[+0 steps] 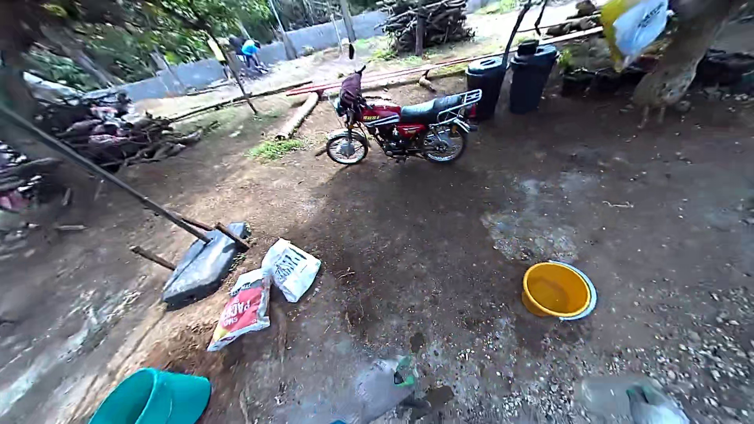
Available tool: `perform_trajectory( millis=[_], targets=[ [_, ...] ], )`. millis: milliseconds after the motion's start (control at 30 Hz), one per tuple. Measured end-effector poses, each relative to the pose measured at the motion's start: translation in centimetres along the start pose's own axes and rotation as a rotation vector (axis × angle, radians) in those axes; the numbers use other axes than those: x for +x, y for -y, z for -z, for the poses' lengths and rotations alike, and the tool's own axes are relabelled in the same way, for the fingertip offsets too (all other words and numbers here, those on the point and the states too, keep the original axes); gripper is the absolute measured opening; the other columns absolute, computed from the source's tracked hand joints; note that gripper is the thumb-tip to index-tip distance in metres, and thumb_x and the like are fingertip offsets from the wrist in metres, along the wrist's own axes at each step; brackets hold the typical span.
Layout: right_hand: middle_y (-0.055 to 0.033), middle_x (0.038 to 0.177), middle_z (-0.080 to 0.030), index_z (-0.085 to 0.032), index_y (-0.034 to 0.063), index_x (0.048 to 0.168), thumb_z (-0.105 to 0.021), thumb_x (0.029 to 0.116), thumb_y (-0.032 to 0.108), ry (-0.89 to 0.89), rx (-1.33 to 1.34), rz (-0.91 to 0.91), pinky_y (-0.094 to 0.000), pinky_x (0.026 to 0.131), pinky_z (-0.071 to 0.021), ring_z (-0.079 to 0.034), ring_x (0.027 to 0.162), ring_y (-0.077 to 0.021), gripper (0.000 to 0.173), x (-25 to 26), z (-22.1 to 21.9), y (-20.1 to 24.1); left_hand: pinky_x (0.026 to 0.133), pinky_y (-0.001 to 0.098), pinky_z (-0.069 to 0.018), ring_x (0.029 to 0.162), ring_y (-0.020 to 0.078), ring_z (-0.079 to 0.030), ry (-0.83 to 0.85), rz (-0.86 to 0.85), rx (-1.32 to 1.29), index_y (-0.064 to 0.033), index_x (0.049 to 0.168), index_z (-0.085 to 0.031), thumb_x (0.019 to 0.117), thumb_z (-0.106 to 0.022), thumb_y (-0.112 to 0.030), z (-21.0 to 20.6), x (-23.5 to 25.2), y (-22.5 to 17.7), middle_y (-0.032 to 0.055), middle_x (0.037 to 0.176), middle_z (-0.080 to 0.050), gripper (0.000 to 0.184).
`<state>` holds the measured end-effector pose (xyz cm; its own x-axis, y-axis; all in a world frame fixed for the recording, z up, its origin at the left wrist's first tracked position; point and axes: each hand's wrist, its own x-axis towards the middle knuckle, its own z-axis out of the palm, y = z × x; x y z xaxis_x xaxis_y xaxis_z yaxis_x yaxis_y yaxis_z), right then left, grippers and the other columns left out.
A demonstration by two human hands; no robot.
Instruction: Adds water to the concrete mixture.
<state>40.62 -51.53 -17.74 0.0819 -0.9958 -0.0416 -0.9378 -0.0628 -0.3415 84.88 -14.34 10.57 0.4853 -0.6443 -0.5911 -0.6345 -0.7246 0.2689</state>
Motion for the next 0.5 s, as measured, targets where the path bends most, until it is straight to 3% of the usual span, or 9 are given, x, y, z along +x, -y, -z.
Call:
perform_trajectory(
  millis=[33,67,167,233,300,400,500],
  targets=[
    [-0.0198,0.106,-0.074,-0.077,0.0181,0.109,-0.056,0.0974,0.043,-0.056,0.049,0.063,-0.0759,0.081,-0.0492,-0.069,0.098,-0.0448,0.034,2.9,0.7,2.8,0.099,0.0621,-0.0507,0.114,0.0359,-0.068,-0.009,0.021,0.002,-0.0218,0.141,-0.062,0.0954,-0.059,-0.059,-0.4,0.4,-0.6,0.0142,0.121,-0.072,0.059],
    [-0.0228,0.114,-0.071,-0.074,0.0146,0.117,-0.056,0.1001,0.037,0.02,0.071,0.028,-0.0763,0.089,-0.0461,-0.066,0.107,-0.0471,0.033,5.2,3.3,5.9,0.099,0.0631,-0.05,0.115,0.0373,-0.067,0.01,0.057,-0.004,-0.0236,0.142,-0.061,0.096,-0.059,-0.058,-0.6,0.5,-1.3,0.0147,0.121,-0.072,0.058],
    [-0.0206,0.132,-0.066,-0.066,0.0153,0.134,-0.055,0.1021,0.037,0.153,0.06,-0.077,-0.0691,0.104,-0.0426,-0.059,0.125,-0.0431,0.041,11.8,9.4,12.8,0.089,0.0652,-0.0543,0.101,0.0355,-0.072,-0.048,0.092,-0.009,-0.0294,0.138,-0.066,0.0947,-0.063,-0.058,-3.1,2.2,0.0,0.0114,0.107,-0.076,0.052],
    [-0.0204,0.135,-0.064,-0.063,0.0184,0.14,-0.058,0.0993,0.046,0.137,0.048,-0.038,-0.0704,0.107,-0.0386,-0.056,0.129,-0.0443,0.05,14.9,8.6,13.7,0.089,0.0677,-0.0535,0.099,0.0365,-0.073,-0.077,0.116,-0.047,-0.0265,0.138,-0.066,0.0954,-0.063,-0.056,-3.6,2.4,0.9,0.012,0.105,-0.077,0.052],
    [-0.0177,0.133,-0.065,-0.065,0.0213,0.137,-0.058,0.0973,0.05,0.117,0.036,0.03,-0.0708,0.106,-0.0389,-0.057,0.128,-0.0423,0.05,15.6,6.5,14.3,0.089,0.0677,-0.0537,0.098,0.0357,-0.074,-0.097,0.152,-0.062,-0.0271,0.136,-0.068,0.0949,-0.063,-0.056,-3.6,2.3,1.7,0.0109,0.105,-0.078,0.05],
    [-0.0136,0.127,-0.069,-0.068,0.0221,0.132,-0.055,0.0987,0.051,0.228,0.077,0.081,-0.0678,0.101,-0.0465,-0.063,0.12,-0.0367,0.046,11.1,1.6,14.6,0.087,0.0671,-0.0544,0.097,0.0341,-0.074,-0.089,0.195,-0.09,-0.0297,0.132,-0.07,0.0932,-0.063,-0.059,-3.7,2.4,3.0,0.0094,0.104,-0.078,0.049],
    [-0.0143,0.109,-0.073,-0.069,0.0187,0.126,-0.057,0.1001,0.049,0.475,0.257,0.138,-0.0661,0.086,-0.0555,-0.071,0.098,-0.0356,0.042,1.4,-5.6,16.6,0.093,0.0628,-0.0543,0.105,0.0316,-0.072,-0.069,0.234,-0.167,-0.0293,0.135,-0.068,0.0931,-0.062,-0.059,-2.3,2.1,3.4,0.0086,0.111,-0.076,0.052]
  ],
)
